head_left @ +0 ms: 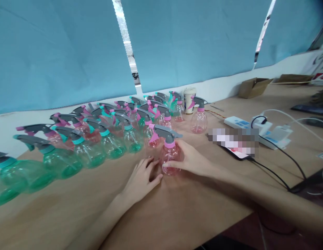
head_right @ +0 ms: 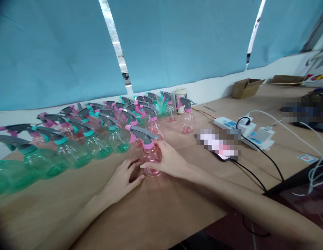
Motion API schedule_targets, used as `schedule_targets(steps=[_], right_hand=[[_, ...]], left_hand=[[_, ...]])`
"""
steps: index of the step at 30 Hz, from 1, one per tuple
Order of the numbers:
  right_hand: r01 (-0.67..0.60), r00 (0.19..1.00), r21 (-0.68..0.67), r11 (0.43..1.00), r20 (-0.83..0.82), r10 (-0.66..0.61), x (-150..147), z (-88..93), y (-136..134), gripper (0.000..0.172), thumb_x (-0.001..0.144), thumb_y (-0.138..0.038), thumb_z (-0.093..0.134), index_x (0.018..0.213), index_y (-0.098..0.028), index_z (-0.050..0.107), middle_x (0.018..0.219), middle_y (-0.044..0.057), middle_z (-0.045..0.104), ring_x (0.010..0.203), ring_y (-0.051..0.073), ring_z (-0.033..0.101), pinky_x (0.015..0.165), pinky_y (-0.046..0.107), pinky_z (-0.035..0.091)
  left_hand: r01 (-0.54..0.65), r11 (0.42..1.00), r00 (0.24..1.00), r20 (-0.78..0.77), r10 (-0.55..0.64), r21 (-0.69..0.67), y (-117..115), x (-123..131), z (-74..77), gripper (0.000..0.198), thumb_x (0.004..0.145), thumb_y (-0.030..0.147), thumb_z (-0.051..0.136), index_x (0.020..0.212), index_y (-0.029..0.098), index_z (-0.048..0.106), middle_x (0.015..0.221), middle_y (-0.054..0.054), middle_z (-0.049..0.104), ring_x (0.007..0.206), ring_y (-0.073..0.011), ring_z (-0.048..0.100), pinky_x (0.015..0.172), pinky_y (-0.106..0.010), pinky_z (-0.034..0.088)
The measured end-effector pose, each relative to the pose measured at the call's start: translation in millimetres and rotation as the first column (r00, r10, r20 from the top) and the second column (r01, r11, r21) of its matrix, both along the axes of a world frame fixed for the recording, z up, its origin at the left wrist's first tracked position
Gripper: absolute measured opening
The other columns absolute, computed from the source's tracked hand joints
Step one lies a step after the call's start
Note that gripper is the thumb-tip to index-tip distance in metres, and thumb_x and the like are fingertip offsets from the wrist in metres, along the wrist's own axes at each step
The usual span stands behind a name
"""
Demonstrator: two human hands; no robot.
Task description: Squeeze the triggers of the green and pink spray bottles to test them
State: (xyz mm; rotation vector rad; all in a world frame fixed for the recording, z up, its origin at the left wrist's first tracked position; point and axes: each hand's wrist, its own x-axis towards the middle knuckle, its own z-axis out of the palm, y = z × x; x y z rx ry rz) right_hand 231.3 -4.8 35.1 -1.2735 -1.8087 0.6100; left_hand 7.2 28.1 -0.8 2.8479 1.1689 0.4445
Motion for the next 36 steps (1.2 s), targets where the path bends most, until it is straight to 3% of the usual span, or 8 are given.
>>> schedule_targets(steps=[4,10,18,21,26,36], right_hand=[[0.054,0.994,0.063,0.997,0.096,-0.06,16,1.0,0,0.062,0.064,-0.057,0.062,0.112,-0.022,0.047,0.115,0.009,0.053,0.108,0.025,0.048,0.089,0.043,0.04],[0.254,0.904,0.256,0.933,0.28,-0.324,59,-5.9,14,0.063,0.065,-0.066,0.054,0.108,-0.019,0.051,0.114,0.011,0.054,0.108,0.028,0.047,0.091,0.042,0.038],[0.451,0.773,0.197,0.871,0.401,-0.491,80,1.3,62,0.083,0.065,-0.073,0.044,0.12,-0.011,0.042,0.115,0.019,0.055,0.103,0.034,0.054,0.076,0.045,0.044],[0.461,0.717,0.253,0.851,0.459,-0.524,79,3.5,80,0.08,0.069,-0.071,0.042,0.119,-0.008,0.044,0.11,0.02,0.058,0.103,0.035,0.053,0.081,0.046,0.041],[0.478,0.677,0.24,0.845,0.513,-0.529,80,6.5,100,0.074,0.073,-0.068,0.04,0.116,-0.009,0.047,0.108,0.021,0.058,0.096,0.035,0.057,0.071,0.042,0.044],[0.478,0.66,0.267,0.837,0.52,-0.543,80,5.9,114,0.072,0.074,-0.069,0.037,0.112,-0.01,0.051,0.103,0.019,0.062,0.091,0.032,0.059,0.083,0.046,0.037]], left_hand=[[0.035,0.999,0.999,0.004,-0.035,-0.002,4,25,-1.3,0.036,0.085,0.036,0.049,0.114,0.016,0.05,0.124,-0.012,0.046,0.115,-0.0279,0.041,0.096,-0.044,0.034],[0.083,0.996,0.996,0.04,-0.082,-0.022,16,58,-5.5,0.036,0.088,0.033,0.046,0.12,0.017,0.047,0.126,-0.011,0.045,0.117,-0.0255,0.041,0.097,-0.042,0.033],[0.124,0.992,0.99,0.066,-0.122,-0.027,31,94,-5.8,0.029,0.088,0.027,0.046,0.114,0.015,0.051,0.122,-0.011,0.049,0.115,-0.0235,0.044,0.096,-0.038,0.036],[0.126,0.992,0.99,0.068,-0.124,-0.027,34,99,-5.7,0.028,0.087,0.025,0.047,0.113,0.015,0.052,0.12,-0.011,0.05,0.114,-0.0238,0.045,0.096,-0.039,0.036],[0.131,0.991,0.989,0.073,-0.129,-0.036,34,99,-6.3,0.026,0.088,0.025,0.047,0.112,0.017,0.052,0.12,-0.009,0.051,0.113,-0.0226,0.045,0.096,-0.039,0.037],[0.14,0.989,0.986,0.1,-0.134,-0.048,35,99,-5.5,0.026,0.089,0.027,0.046,0.113,0.019,0.05,0.12,-0.008,0.05,0.114,-0.0234,0.046,0.095,-0.041,0.038]])
